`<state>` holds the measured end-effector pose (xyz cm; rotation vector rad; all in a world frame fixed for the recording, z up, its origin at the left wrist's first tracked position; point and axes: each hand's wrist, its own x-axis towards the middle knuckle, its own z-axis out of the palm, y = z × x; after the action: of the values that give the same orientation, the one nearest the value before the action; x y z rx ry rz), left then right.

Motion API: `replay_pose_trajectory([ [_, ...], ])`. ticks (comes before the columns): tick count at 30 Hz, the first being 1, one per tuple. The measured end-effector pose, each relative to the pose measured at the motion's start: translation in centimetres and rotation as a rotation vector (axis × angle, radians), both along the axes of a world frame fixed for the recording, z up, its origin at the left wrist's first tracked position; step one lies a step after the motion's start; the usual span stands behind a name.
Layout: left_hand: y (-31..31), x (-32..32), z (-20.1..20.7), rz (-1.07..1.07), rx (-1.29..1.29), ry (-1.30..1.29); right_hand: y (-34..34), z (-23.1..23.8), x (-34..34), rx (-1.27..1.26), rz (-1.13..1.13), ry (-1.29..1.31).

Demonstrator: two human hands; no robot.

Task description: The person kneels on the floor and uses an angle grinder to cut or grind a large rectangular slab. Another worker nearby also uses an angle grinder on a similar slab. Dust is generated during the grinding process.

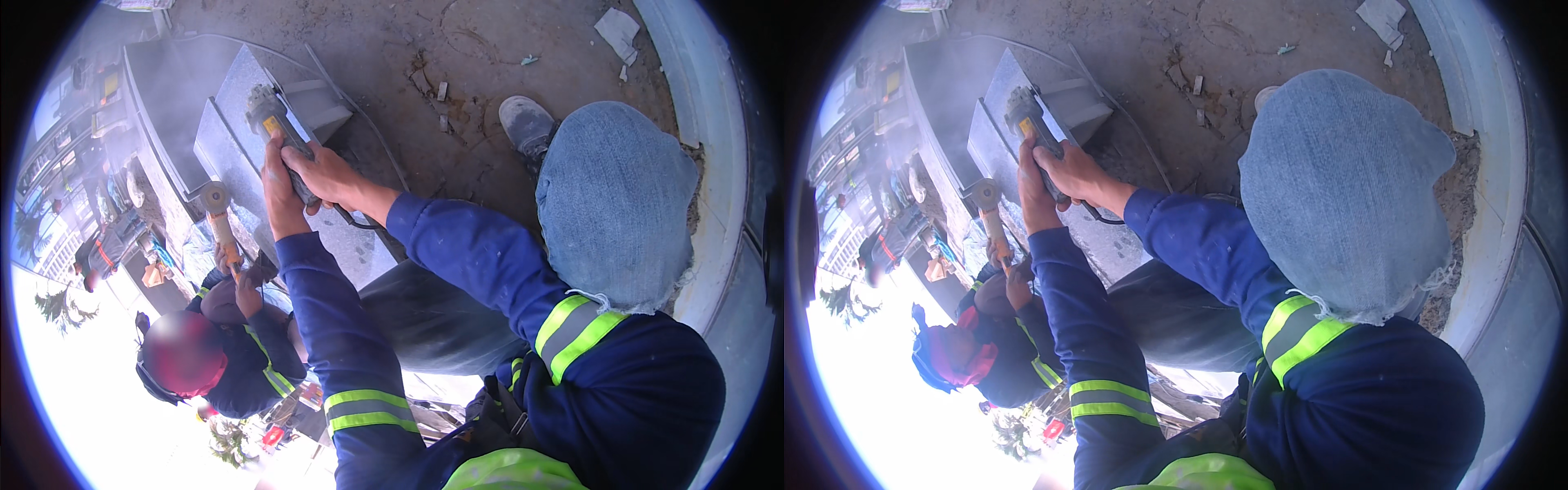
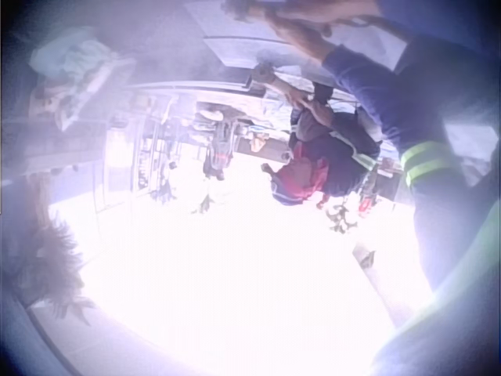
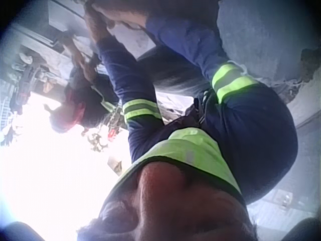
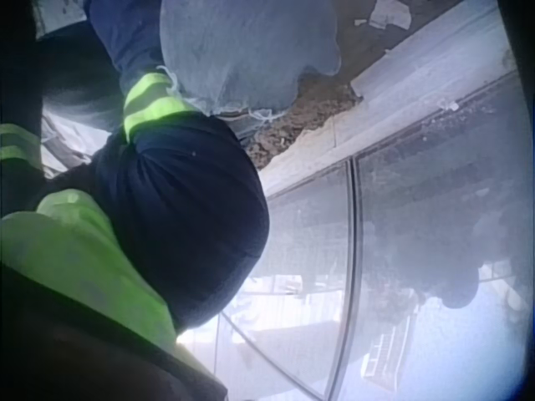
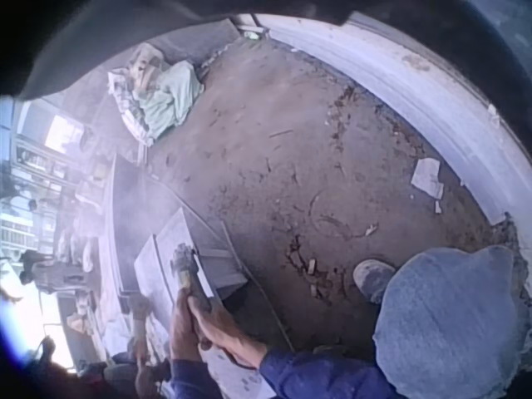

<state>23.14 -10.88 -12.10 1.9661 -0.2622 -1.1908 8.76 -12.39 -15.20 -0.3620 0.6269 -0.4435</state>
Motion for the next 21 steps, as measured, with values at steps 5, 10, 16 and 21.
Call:
replay_pose_trajectory([
  [5,0.4,-1.0,0.3,0.018,-0.024,0.022,0.3,0.5,-0.7,-0.017,0.048,0.008],
  [10,0.9,-1.5,0.8,0.019,-0.019,0.011,0.6,1.0,-1.3,-0.013,0.044,0.028],
  [16,1.1,-0.7,0.0,0.025,-0.002,-0.003,0.8,0.7,-1.1,-0.015,0.012,0.004],
  [21,0.4,-0.1,-0.3,-0.003,-0.001,0.021,0.5,-0.2,0.1,-0.003,0.038,-0.002],
])
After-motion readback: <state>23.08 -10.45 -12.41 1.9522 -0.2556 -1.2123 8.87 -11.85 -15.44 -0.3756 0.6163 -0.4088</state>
